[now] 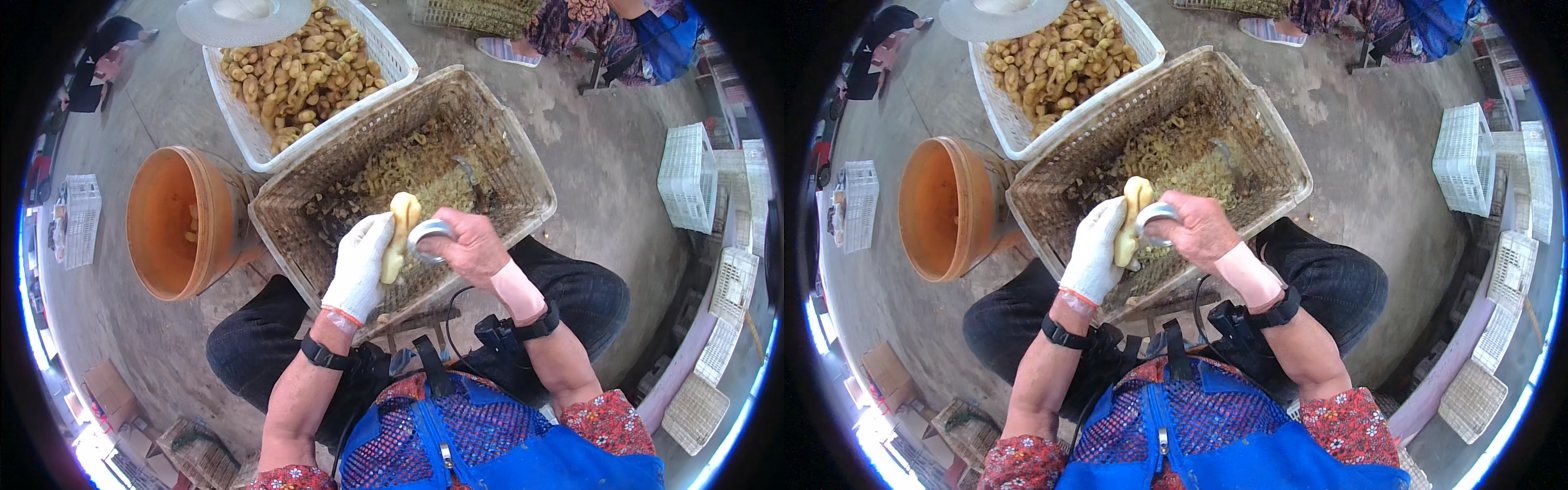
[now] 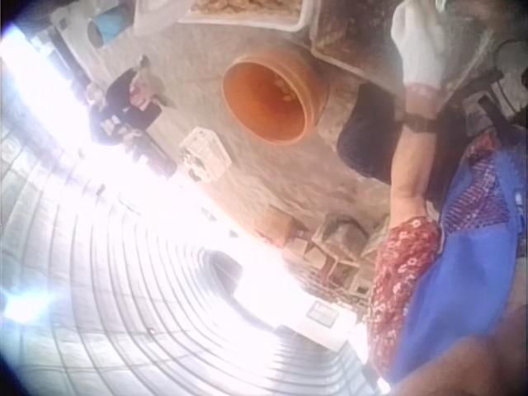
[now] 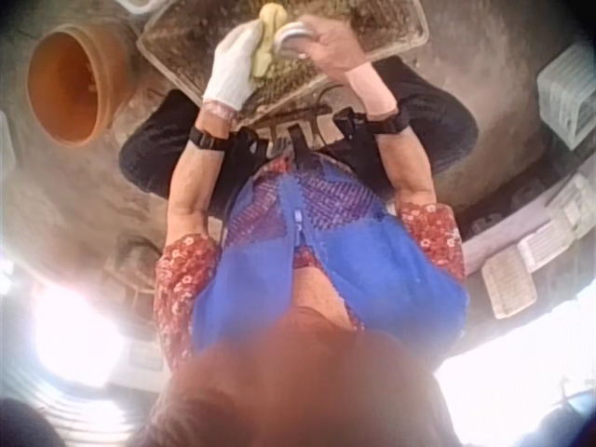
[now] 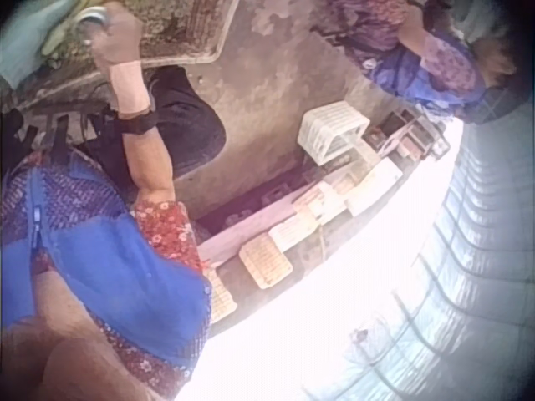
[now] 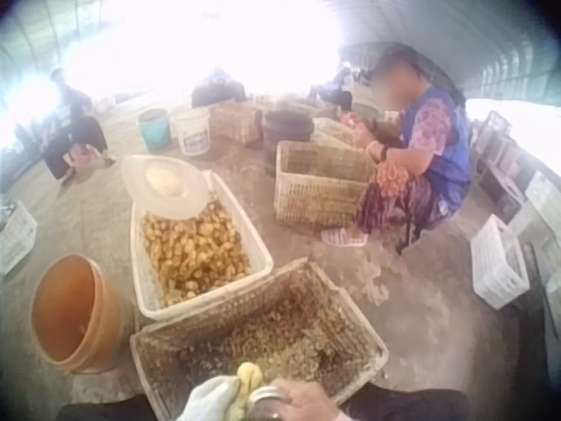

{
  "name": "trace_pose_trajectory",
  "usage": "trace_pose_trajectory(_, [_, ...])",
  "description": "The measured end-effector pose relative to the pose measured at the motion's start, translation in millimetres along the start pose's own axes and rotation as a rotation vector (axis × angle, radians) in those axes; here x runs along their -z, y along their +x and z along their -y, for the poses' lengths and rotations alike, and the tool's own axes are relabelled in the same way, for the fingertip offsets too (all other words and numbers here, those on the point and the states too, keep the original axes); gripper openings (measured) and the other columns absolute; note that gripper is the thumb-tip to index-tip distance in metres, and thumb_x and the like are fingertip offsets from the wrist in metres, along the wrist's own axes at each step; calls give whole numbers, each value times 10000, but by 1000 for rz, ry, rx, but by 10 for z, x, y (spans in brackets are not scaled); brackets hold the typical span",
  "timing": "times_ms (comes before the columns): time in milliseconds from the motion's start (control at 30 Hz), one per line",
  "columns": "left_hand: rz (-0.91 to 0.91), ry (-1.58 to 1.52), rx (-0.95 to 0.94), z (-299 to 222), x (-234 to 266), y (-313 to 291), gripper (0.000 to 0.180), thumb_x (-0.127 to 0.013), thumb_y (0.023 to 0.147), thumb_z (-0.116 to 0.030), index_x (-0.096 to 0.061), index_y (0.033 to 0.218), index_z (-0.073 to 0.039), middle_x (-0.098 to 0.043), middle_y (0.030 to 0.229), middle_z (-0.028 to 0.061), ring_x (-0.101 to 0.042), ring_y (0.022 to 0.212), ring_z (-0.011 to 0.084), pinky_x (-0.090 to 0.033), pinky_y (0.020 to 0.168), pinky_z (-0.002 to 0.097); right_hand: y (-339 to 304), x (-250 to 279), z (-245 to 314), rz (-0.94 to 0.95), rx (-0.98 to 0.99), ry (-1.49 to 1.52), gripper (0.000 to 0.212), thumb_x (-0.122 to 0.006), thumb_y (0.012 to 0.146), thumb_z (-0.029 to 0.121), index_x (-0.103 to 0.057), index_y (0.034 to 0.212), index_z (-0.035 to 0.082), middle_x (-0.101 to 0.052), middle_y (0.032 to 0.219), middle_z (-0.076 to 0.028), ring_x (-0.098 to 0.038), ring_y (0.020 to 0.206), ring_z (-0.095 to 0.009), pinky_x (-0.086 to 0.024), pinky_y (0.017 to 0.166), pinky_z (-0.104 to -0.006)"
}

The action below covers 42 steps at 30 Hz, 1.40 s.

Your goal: The person scrapes the skin off a ginger root using a metal tool while holding the root in their gloved left hand.

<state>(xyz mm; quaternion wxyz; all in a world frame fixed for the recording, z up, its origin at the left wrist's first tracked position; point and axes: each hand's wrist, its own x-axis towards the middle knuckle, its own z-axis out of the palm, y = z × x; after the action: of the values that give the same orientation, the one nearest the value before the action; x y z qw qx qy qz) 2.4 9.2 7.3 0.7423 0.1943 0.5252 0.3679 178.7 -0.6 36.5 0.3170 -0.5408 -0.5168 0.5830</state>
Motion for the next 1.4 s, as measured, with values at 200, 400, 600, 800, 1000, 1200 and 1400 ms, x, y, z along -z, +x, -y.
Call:
trace_pose_trajectory(200, [20, 189, -64, 42, 16, 18, 237, -598, 930, -231, -630, 1045, -27, -622, 798, 6, -552, 655, 76, -447, 556, 223, 34, -144, -59, -39, 224, -341, 179, -688, 814, 187, -621, 910, 52, -628, 825, -170, -629, 773, -332, -493, 661, -393])
trace_pose_trajectory(400, [158, -417, 332, -13, 88, 23, 366, -504, 954, -421, -564, 1062, -76, -572, 753, 48, -524, 512, 136, -388, 348, 219, 129, 253, -42, -530, 225, -490, 149, -668, 855, 201, -633, 902, 63, -655, 791, -113, -640, 683, -267, -510, 616, -335])
trace_pose_trajectory(600, [285, -654, 458, -47, 38, 11, 461, -465, 949, -509, -568, 1063, -74, -607, 800, 63, -550, 532, 149, -405, 337, 216, 33, 42, 44, -116, 17, -48, 182, -694, 847, 156, -632, 972, 39, -672, 854, -70, -602, 780, -114, -489, 708, -282])
trace_pose_trajectory(800, [180, -469, 471, 96, 9, 43, 403, -472, 948, -494, -592, 1036, -119, -632, 735, 22, -602, 527, 136, -414, 328, 219, 38, -109, 19, 16, 42, -117, 199, -706, 804, 171, -645, 956, 58, -670, 854, -146, -657, 776, -258, -499, 697, -328])
trace_pose_trajectory(1000, [385, -697, 587, 115, 155, 105, 433, -458, 952, -497, -575, 1019, -86, -516, 784, 71, -461, 525, 137, -332, 294, 222, 71, 67, 19, -363, 263, -476, 171, -704, 805, 169, -607, 881, 49, -634, 806, -145, -633, 729, -301, -494, 643, -350])
trace_pose_trajectory(1200, [439, -790, 624, -17, 104, 40, 473, -422, 952, -528, -576, 1031, -88, -514, 717, 91, -453, 431, 168, -334, 285, 241, 15, 48, 74, -213, 67, -67, 180, -699, 838, 169, -617, 941, 46, -666, 825, -103, -599, 724, -143, -492, 697, -304])
trace_pose_trajectory(1400, [140, -580, 448, 42, -22, 26, 452, -402, 964, -508, -580, 1062, -105, -558, 679, 59, -466, 397, 156, -336, 294, 252, -34, -197, 118, -12, 46, -107, 181, -675, 815, 148, -651, 971, 60, -675, 877, -131, -669, 793, -262, -508, 702, -322])
